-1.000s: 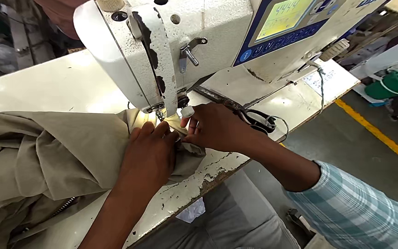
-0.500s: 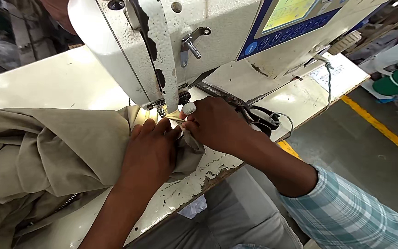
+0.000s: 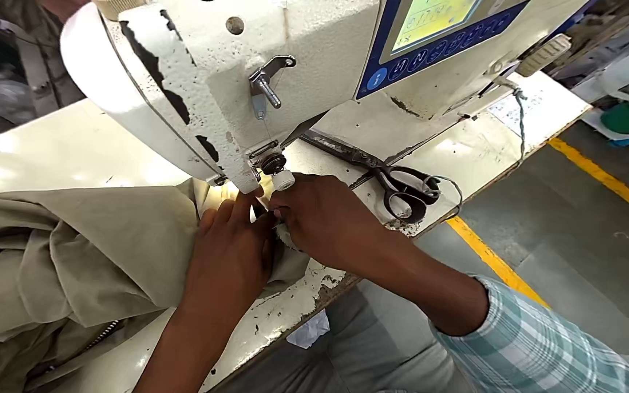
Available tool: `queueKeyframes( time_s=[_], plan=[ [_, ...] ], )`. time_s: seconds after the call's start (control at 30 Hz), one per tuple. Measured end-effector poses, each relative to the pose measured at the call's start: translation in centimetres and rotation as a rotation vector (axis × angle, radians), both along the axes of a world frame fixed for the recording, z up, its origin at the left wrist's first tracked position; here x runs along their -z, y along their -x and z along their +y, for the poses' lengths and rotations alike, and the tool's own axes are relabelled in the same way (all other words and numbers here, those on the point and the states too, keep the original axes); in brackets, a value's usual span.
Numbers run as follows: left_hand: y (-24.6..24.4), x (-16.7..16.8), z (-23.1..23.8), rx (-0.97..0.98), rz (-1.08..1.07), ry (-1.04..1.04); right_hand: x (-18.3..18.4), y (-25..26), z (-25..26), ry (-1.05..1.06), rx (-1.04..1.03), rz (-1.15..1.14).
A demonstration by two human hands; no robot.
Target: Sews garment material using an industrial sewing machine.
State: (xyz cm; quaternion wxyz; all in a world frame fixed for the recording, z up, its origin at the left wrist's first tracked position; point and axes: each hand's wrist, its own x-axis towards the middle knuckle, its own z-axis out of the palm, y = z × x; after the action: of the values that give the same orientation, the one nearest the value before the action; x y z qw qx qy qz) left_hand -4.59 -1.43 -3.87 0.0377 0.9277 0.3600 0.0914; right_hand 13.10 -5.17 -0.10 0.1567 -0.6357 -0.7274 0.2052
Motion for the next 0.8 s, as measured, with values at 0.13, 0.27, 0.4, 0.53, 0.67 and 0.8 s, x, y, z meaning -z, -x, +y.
queueKeyframes(
  time_s=[0.13,0.27,0.4,0.53,0.67,0.8],
  plan=[
    [-0.1,-0.1,-0.1,0.020,0.019,-0.016,0.4,-1.1,0.6,0.061,-0.072,0.078],
    [0.1,0.1,0.2,0.025,-0.002,0.000,2.0,-3.1,3.8,-0.028,0.083,0.216],
    [0.0,0.3,0.0,0.020,-0.001,-0.004,3.5,-2.2,6.3,-0.066,0.191,0.247],
    [-0.3,0.2,-0.3,-0.005,0.000,-0.009,4.4,-2.2,6.5,-0.149,0.265,0.300],
    [-0.2,0.6,-0.4,-0.033,-0.007,-0.043,2.0,-2.3,3.0,0.012,0.101,0.312],
    [-0.3,0.5,-0.6,-0.025,0.018,-0.024,0.0,-2.6,1.6,0.185,-0.014,0.156]
  ],
)
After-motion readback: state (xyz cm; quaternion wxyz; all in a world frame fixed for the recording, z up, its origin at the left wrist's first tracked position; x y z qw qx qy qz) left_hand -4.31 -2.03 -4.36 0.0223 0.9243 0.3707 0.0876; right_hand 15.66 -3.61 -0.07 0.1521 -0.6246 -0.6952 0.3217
